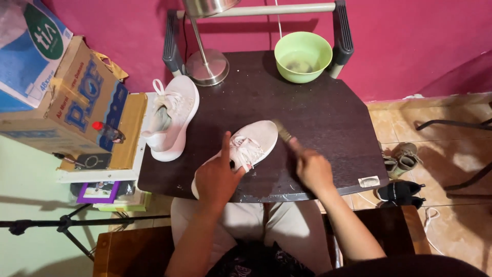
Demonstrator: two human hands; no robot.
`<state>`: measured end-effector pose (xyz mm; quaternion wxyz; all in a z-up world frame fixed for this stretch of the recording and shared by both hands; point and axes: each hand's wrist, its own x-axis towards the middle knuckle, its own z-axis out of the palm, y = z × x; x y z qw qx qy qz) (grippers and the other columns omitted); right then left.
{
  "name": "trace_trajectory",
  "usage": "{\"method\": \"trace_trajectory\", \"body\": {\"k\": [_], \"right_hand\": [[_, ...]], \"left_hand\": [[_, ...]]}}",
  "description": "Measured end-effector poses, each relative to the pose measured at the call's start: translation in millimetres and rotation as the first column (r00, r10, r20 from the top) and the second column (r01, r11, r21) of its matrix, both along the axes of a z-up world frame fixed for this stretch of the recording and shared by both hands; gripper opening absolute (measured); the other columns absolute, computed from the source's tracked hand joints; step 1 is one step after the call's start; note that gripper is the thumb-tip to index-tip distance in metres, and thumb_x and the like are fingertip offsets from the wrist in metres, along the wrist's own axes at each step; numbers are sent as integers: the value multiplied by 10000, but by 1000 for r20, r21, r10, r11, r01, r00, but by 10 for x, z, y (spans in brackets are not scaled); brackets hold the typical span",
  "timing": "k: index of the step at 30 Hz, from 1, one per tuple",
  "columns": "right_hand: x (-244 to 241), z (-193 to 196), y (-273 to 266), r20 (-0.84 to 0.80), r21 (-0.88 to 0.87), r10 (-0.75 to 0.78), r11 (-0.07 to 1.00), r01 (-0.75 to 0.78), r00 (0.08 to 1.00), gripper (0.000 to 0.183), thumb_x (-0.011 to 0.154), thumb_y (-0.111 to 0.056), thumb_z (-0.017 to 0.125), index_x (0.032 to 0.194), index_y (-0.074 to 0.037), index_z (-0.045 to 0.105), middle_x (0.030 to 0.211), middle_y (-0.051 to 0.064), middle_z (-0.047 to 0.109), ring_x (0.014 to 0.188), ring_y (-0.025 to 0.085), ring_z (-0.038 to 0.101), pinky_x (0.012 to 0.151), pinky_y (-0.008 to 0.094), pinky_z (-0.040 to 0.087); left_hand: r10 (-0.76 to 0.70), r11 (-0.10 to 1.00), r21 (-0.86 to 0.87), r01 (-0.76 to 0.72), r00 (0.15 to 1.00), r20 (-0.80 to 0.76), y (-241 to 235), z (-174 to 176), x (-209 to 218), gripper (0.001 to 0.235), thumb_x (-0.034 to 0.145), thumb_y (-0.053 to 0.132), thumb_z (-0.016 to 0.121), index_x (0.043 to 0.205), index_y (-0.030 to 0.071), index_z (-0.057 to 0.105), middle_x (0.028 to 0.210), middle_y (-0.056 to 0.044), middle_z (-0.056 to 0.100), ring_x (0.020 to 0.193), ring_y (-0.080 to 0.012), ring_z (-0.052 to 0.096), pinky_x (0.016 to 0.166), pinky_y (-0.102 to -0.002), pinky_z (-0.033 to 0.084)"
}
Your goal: The person scrubs a white sneaker with a toothbrush, focusing on the sole and upper surfaces. They repeatedly dip the brush into a green bowl of water and continue scrubbing different areas of the shoe.
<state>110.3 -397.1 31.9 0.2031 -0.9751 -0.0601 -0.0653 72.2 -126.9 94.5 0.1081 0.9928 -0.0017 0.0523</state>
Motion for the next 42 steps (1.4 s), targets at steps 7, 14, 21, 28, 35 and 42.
{"method": "trace_trajectory", "body": {"k": [7, 14, 21, 28, 35, 42], "right_hand": [[-39, 252, 276, -109, 53, 68, 997, -63, 992, 350, 860, -165, 598, 1150, -250, 775, 936, 134, 779, 933, 375, 746, 818, 522, 598], [560, 143, -289, -59, 234, -143, 960, 153, 988, 612, 897, -99, 550, 1467, -321, 561, 1190, 161, 722, 1142, 406, 651, 956, 555, 532], [1537, 740, -734, -58, -228, -286, 937, 266, 957, 561, 915, -278, 606, 1466, -378, 568, 1077, 240, 748, 1074, 436, 697, 920, 559, 561], [2846, 746, -560, -107, -359, -263, 910, 209, 959, 346, 890, -351, 502, 1123, -248, 736, 1073, 173, 711, 952, 430, 707, 796, 520, 573], [3285, 624, -261, -165, -513, -309, 838, 186, 937, 361, 915, -194, 501, 1177, -43, 696, 1117, 164, 728, 961, 396, 736, 742, 471, 594], [2874, 1084, -366, -212, -301, -311, 923, 241, 926, 702, 794, -141, 478, 1448, -376, 577, 1234, 206, 676, 1107, 432, 661, 879, 511, 543]], "left_hand": [[-31, 999, 26, 23, 929, 368, -12, -247, 23, 927, 725, 420, 797, 1555, 201, 448, 711, -56, 725, 576, -268, 693, 542, -380, 529], [-32, 999, 47, 5, 808, 589, 9, -461, 44, 839, 563, 463, 871, 1340, 211, 681, 595, -22, 605, 594, -204, 659, 558, -332, 520], [17, 998, 46, -40, 910, 414, -46, -531, 73, 754, 657, 511, 809, 1335, 240, 624, 761, -49, 687, 771, -231, 708, 671, -398, 525], [-47, 999, 30, 39, 950, 309, 7, -414, 15, 714, 796, 418, 804, 1419, 184, 547, 977, -77, 728, 890, -233, 697, 709, -371, 552], [-100, 993, -19, 118, 904, 416, 71, -527, -39, 620, 789, 395, 802, 1327, 150, 614, 876, -68, 697, 743, -272, 665, 640, -407, 514], [-111, 966, -152, 209, 867, 486, -14, -320, -196, 545, 774, 314, 761, 1273, 113, 673, 971, -89, 729, 834, -282, 678, 666, -441, 491]]}}
